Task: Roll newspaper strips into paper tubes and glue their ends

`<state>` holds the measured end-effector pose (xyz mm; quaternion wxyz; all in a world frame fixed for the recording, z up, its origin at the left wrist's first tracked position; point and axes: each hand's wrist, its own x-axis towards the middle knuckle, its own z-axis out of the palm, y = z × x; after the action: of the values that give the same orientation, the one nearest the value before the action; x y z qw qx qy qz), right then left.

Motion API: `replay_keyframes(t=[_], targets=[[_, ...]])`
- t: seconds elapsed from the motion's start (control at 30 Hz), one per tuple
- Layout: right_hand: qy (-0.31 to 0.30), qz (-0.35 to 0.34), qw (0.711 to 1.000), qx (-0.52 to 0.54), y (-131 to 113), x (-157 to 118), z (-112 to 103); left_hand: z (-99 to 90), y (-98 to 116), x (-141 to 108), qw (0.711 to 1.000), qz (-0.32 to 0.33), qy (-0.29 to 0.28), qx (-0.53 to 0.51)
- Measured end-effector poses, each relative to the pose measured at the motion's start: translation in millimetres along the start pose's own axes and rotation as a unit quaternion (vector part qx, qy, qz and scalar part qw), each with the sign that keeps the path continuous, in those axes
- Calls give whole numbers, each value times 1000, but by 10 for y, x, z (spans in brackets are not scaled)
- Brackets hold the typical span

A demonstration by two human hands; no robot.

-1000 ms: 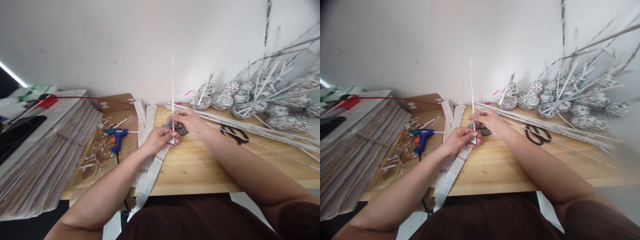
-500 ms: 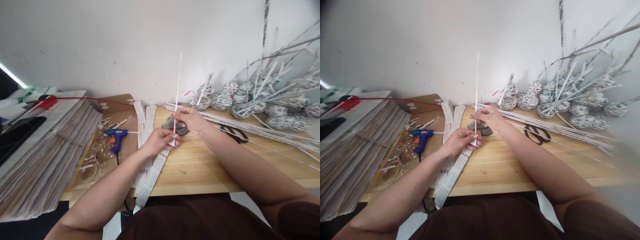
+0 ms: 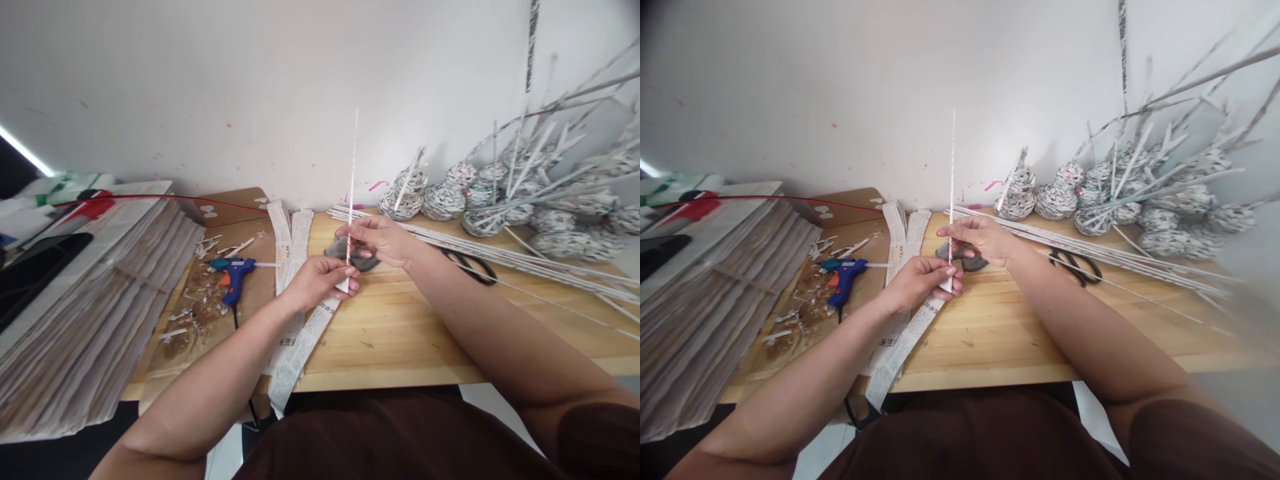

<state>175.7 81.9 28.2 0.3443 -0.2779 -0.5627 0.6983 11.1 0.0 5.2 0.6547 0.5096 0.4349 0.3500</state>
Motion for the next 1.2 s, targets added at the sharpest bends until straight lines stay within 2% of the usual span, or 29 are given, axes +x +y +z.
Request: replay_keyframes(t=[0.07,0.23,0.4,0.53,0.7,0.87,1.03,1.2], targets=[[-3,1,1000,-1,-9,-4,10,-5,-3,2,1000,0,-3,-1],[73,-25,997,27,-21,3,18,-6,4,-2,1000,-13,-7,3],[21,13,1000,18,-32,-6,9,10,17,-12,1000,-22,-10,1],[63,-19,998,23,-26,-8,3,19,15,-16,1000,-25,-15,1],[-16,12,1000,5,-54,-19,-30,15,10,-12,1000,-18,-5,2],[38,-22,999,0,-48,-19,-12,12,13,-6,1000,-19,1,-4],[-16,2,1000,-20,-41,-15,-46,14,9,-9,1000,-21,-1,-1],[36,-29,999,1,-41,-12,-36,18,3,-20,999,-26,-25,4]])
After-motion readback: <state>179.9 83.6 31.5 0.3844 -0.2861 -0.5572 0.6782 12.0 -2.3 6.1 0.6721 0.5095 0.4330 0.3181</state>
